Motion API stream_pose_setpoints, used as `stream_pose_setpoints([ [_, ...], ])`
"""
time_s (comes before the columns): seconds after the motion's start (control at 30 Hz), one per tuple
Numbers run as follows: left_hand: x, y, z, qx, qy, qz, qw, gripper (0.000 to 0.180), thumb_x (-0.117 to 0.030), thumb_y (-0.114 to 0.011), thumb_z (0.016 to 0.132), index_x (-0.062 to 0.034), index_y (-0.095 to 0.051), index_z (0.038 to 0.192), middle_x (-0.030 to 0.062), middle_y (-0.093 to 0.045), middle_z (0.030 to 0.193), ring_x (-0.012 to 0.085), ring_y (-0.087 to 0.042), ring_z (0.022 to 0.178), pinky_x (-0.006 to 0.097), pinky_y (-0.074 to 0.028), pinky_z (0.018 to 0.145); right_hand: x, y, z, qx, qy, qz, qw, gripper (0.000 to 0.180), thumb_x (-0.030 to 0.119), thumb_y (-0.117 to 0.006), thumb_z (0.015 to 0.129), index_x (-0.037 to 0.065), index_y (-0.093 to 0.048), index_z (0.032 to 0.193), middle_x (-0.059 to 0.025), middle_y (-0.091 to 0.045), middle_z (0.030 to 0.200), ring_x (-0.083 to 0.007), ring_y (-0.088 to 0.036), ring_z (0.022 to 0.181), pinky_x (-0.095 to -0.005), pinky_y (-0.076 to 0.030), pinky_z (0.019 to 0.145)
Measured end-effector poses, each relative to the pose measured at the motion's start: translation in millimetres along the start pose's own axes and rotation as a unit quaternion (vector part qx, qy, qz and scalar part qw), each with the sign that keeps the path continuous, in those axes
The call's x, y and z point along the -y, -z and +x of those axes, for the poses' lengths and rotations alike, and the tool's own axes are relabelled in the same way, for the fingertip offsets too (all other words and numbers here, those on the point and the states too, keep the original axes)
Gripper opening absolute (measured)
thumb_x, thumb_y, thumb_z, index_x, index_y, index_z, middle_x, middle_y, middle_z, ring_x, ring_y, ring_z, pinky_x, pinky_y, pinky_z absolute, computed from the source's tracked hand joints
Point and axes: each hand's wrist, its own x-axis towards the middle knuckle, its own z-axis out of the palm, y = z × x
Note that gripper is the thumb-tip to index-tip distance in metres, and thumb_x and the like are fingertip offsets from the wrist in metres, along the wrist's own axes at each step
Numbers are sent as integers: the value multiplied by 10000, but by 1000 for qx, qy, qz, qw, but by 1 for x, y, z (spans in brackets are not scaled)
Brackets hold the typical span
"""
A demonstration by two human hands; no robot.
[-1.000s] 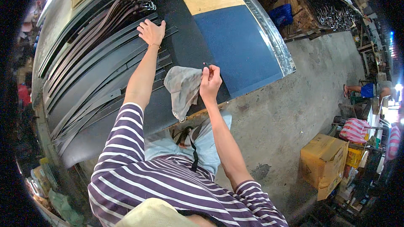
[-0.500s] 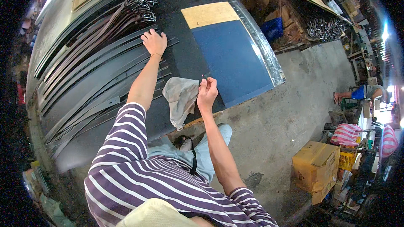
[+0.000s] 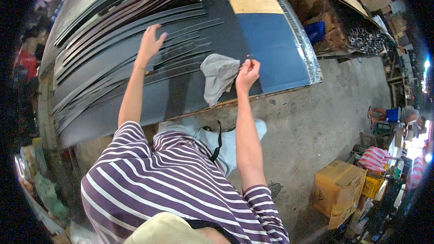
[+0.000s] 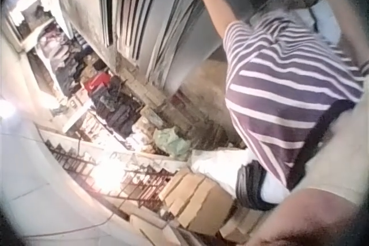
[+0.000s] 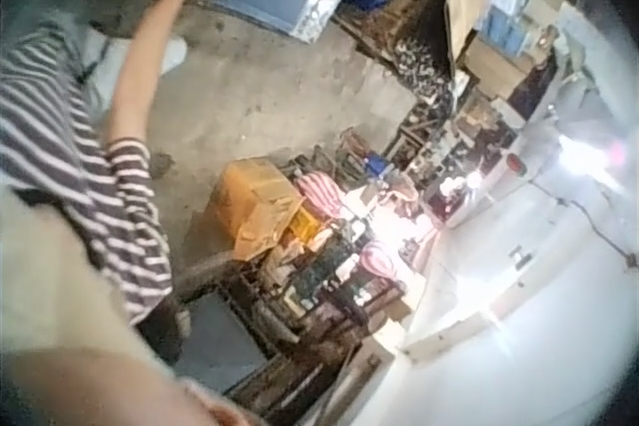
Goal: Applying edge paint or sealant to the ends of leather belts and wiping them clean.
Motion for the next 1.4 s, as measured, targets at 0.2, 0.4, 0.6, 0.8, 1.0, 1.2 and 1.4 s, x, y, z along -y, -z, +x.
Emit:
stream_pose_setpoints([
  [0.2, 69, 125, -164, 14, 110, 198, 974, 576, -329, -686, 887, -40, -526, 1359, 216, -496, 1409, 394, -467, 1310, 461, -409, 1079, -3, 8, 7, 14, -24, 47, 999, 161, 163, -587, 1002, 5, -562, 1019, -45, -588, 770, -97, -541, 603, -255, -459, 519],
  [0.4, 71, 99, -297, -40, 171, 260, 949, 529, -336, -602, 945, -65, -520, 1393, 190, -432, 1506, 353, -377, 1418, 494, -311, 1151, -12, 11, 7, 70, -21, 94, 993, 161, 149, -567, 1018, -4, -533, 1053, -49, -569, 782, -100, -539, 611, -257, -464, 512],
  [0.6, 58, 95, -290, -93, 218, 236, 942, 469, -336, -582, 923, -93, -587, 1324, 171, -488, 1474, 330, -409, 1401, 497, -306, 1151, -3, 19, -33, 101, 32, 20, 994, 159, 157, -578, 1014, 1, -550, 1000, -37, -573, 740, -98, -542, 589, -253, -459, 518],
  [0.8, 57, 94, -288, -95, 230, 235, 940, 464, -343, -565, 939, -102, -578, 1335, 151, -484, 1481, 309, -400, 1408, 488, -304, 1157, -2, 26, -42, 107, 63, -23, 992, 169, 163, -585, 1006, -3, -559, 983, -39, -584, 732, -104, -555, 595, -274, -450, 529],
  [1.0, 59, 95, -282, -100, 234, 227, 940, 442, -332, -591, 918, -106, -606, 1298, 158, -515, 1446, 322, -427, 1383, 483, -313, 1147, -1, 25, -45, 110, 68, -56, 990, 190, 181, -588, 1003, -7, -567, 988, -46, -593, 741, -125, -565, 603, -291, -457, 554],
  [1.2, 105, 150, -249, -148, 179, 283, 930, 624, -83, -604, 806, -5, -427, 1399, 206, -500, 1401, 363, -449, 1336, 453, -425, 1052, -1, 27, -45, 110, 77, -89, 987, 204, 179, -602, 993, -24, -589, 1000, -81, -629, 784, -155, -590, 623, -316, -482, 581],
  [1.4, 190, 183, -253, -27, 251, 336, 907, 680, -75, -662, 781, -33, -440, 1422, 173, -483, 1405, 339, -416, 1363, 476, -462, 1033, 3, 28, -47, 118, 84, -90, 985, 194, 181, -602, 996, -11, -580, 994, -55, -605, 760, -138, -559, 616, -306, -467, 577],
])
